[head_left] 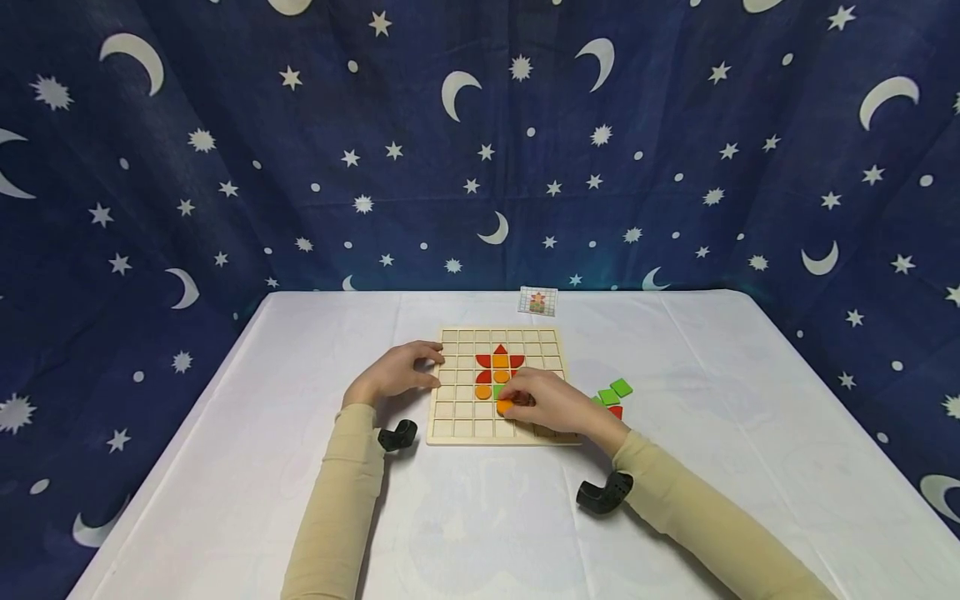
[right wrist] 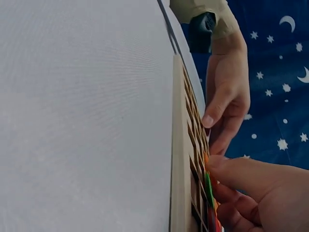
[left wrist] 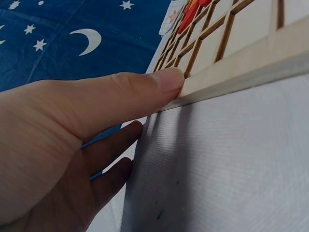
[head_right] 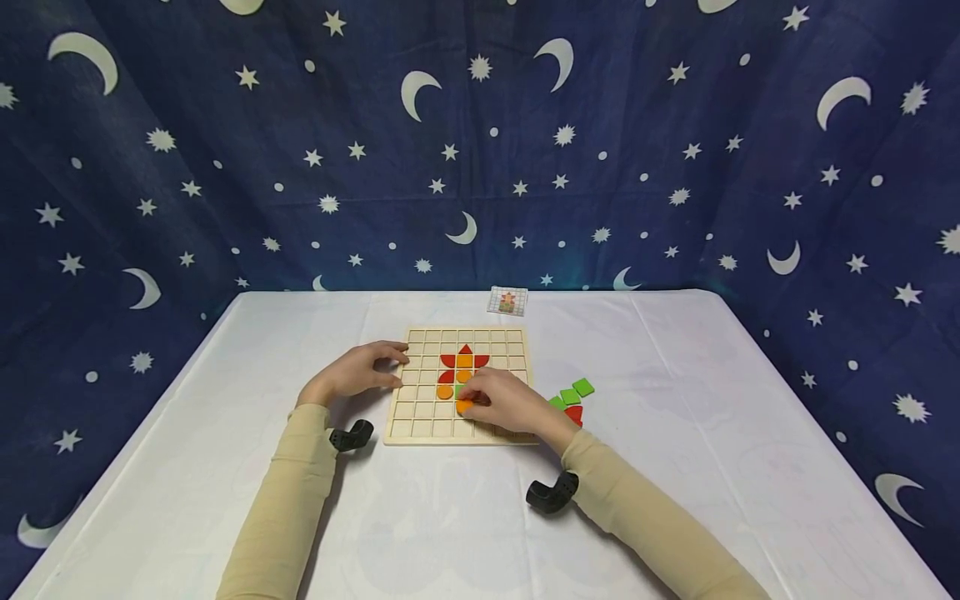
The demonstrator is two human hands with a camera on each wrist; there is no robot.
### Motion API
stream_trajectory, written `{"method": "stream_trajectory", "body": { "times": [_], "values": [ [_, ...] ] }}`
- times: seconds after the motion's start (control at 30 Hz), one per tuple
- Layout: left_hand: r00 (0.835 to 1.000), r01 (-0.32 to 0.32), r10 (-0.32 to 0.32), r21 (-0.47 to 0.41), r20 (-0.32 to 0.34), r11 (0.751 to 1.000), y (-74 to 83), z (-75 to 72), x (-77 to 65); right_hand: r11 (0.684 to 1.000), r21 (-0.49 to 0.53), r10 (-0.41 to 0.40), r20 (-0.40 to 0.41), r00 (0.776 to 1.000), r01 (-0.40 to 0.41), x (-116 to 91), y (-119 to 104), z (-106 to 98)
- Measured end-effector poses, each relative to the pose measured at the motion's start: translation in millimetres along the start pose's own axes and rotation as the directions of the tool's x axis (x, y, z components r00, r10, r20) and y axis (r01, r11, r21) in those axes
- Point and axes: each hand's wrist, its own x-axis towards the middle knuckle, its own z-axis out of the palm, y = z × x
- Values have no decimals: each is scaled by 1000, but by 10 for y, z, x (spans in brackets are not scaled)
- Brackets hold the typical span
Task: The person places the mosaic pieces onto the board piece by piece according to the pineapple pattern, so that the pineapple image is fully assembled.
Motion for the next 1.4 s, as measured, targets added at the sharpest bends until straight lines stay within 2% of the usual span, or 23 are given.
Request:
{"method": "stream_trajectory", "body": {
  "times": [0.23,0.47,0.63,0.8,1.07,1.23,1.4],
  "values": [
    [1000,-10,10,2,5,1000,29,-4,4,998,-54,-11,-3,1000,11,10,-9,26],
    [1000,-14,14,15,3,1000,8,0,14,998,-59,-24,-4,1000,23,7,-11,26],
    [1000,-15,15,9,1,1000,7,6,2,999,1,34,-15,999,-34,-36,-6,-52],
    [1000,-8,8,16,3,1000,1,11,5,992,84,100,-63,993,-95,-145,117,-219],
    [1000,-3,3,10,3,1000,12,-4,4,973,103,218,-125,968,-206,-417,362,-568],
    [1000,-7,7,7,0,1000,17,-10,-9,945,130,319,-158,934,-301,-585,487,-735],
    [1000,-13,13,4,-3,1000,13,-11,-17,916,144,393,-140,909,-374,-705,614,-823]
  ]
}}
